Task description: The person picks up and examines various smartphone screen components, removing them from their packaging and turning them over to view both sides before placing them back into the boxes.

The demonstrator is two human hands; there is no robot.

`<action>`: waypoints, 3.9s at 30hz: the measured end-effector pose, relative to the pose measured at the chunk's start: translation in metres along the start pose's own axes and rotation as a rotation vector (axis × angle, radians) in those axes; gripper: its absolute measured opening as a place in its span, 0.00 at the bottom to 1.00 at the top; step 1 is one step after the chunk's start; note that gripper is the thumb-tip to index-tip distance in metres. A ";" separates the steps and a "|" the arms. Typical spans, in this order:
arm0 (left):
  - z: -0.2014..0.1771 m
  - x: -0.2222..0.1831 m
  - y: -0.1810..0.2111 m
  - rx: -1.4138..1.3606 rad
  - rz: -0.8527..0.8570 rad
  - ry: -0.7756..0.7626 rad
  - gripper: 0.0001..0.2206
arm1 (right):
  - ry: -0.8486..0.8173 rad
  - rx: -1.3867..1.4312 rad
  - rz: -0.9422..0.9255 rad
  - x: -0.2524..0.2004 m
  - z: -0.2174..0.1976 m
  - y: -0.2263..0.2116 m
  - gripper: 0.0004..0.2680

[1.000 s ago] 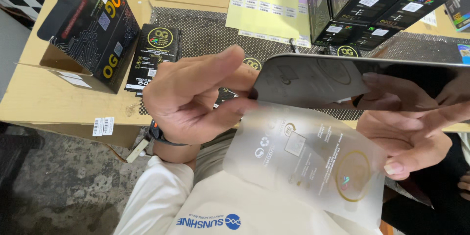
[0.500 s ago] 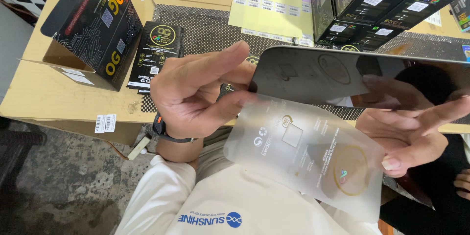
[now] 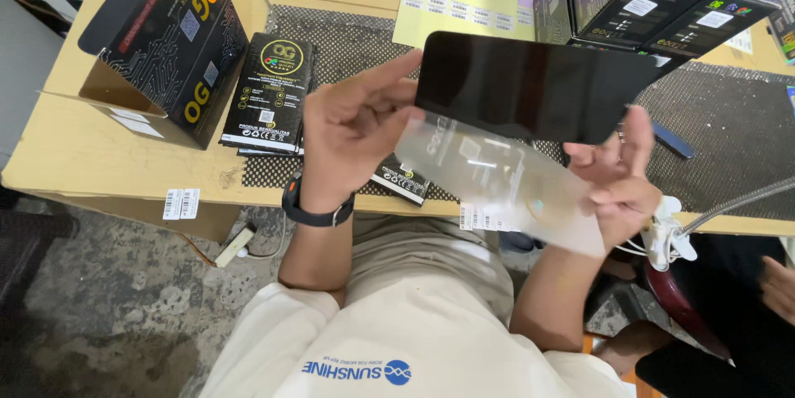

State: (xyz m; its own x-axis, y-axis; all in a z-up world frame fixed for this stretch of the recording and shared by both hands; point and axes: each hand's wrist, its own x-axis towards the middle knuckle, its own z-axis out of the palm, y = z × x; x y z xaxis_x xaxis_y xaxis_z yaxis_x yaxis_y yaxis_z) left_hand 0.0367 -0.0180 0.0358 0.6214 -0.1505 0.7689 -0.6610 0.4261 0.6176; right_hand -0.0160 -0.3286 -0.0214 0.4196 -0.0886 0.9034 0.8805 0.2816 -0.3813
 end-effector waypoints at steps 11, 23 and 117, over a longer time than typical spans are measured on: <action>-0.012 -0.015 -0.045 -0.141 -0.191 0.116 0.18 | -0.079 -0.061 0.190 -0.024 -0.055 0.056 0.05; -0.012 -0.083 -0.097 -0.013 -0.425 0.236 0.18 | -0.092 -0.206 0.273 -0.052 -0.053 0.059 0.07; -0.017 -0.086 -0.064 -0.174 -0.841 -0.020 0.13 | -0.274 -0.592 0.009 -0.030 -0.016 -0.007 0.04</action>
State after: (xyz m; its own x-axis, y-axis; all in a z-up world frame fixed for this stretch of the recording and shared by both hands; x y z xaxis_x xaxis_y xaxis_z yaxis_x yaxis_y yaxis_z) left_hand 0.0328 -0.0175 -0.0727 0.8672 -0.4930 0.0710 0.0906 0.2962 0.9508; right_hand -0.0314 -0.3436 -0.0490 0.4249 0.1801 0.8871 0.8827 -0.2996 -0.3619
